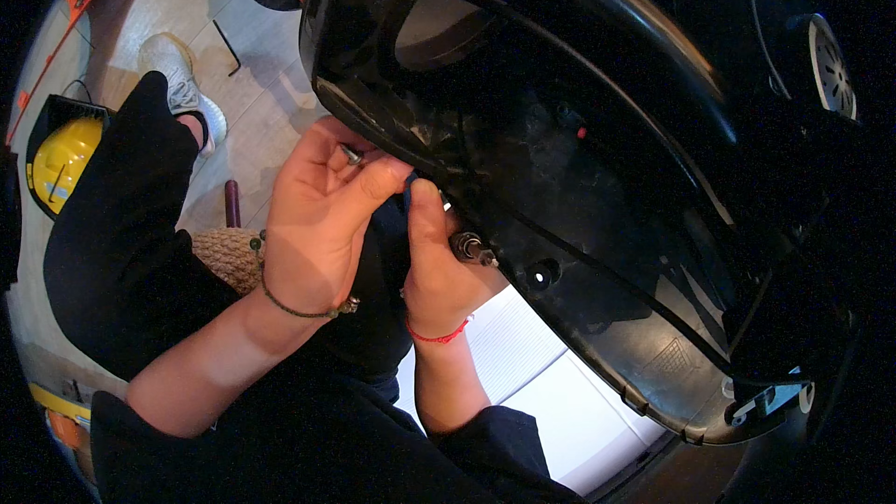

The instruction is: Repairing a motorcycle by removing or installing fairing screws with a screwdriver.

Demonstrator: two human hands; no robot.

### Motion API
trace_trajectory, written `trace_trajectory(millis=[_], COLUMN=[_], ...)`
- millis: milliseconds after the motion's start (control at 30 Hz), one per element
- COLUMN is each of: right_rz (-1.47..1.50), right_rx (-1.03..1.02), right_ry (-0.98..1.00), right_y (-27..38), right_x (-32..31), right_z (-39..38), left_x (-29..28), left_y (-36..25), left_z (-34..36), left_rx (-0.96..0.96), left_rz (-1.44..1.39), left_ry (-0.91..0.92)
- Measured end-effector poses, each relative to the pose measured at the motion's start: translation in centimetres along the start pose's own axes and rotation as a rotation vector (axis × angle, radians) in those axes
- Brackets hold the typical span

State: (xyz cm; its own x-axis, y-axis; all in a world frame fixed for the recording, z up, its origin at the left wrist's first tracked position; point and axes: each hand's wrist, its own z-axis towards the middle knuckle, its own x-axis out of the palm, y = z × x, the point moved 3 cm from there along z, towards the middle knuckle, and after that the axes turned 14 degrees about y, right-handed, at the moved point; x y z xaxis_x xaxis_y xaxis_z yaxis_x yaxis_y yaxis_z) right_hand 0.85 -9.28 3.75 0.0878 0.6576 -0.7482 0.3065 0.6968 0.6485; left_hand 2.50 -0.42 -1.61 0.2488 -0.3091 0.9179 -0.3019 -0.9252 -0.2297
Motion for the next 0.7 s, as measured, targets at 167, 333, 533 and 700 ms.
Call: trace_trajectory(millis=[167, 333, 533, 700], right_rz=[0.017, 0.025, 0.027, 0.020], right_rx=[-0.007, 0.001, 0.012, 0.005], right_ry=[-0.034, -0.022, -0.029, -0.014], right_y=[0.1, 0.0, 0.0, 0.1], right_x=[0.0, 0.1, 0.0, 0.0], right_z=[0.0, 0.0, -0.1, -0.2], left_x=[0.3, -0.4, -0.3, 0.1], left_y=[-0.1, 0.2, -0.7, -1.6], left_z=[0.0, -0.2, -0.4, -0.7], left_rx=[-0.088, -0.088, -0.108, -0.223], left_rz=[-0.062, 0.014, 0.132, 0.232], left_ry=[-0.054, -0.037, -0.034, -0.063])
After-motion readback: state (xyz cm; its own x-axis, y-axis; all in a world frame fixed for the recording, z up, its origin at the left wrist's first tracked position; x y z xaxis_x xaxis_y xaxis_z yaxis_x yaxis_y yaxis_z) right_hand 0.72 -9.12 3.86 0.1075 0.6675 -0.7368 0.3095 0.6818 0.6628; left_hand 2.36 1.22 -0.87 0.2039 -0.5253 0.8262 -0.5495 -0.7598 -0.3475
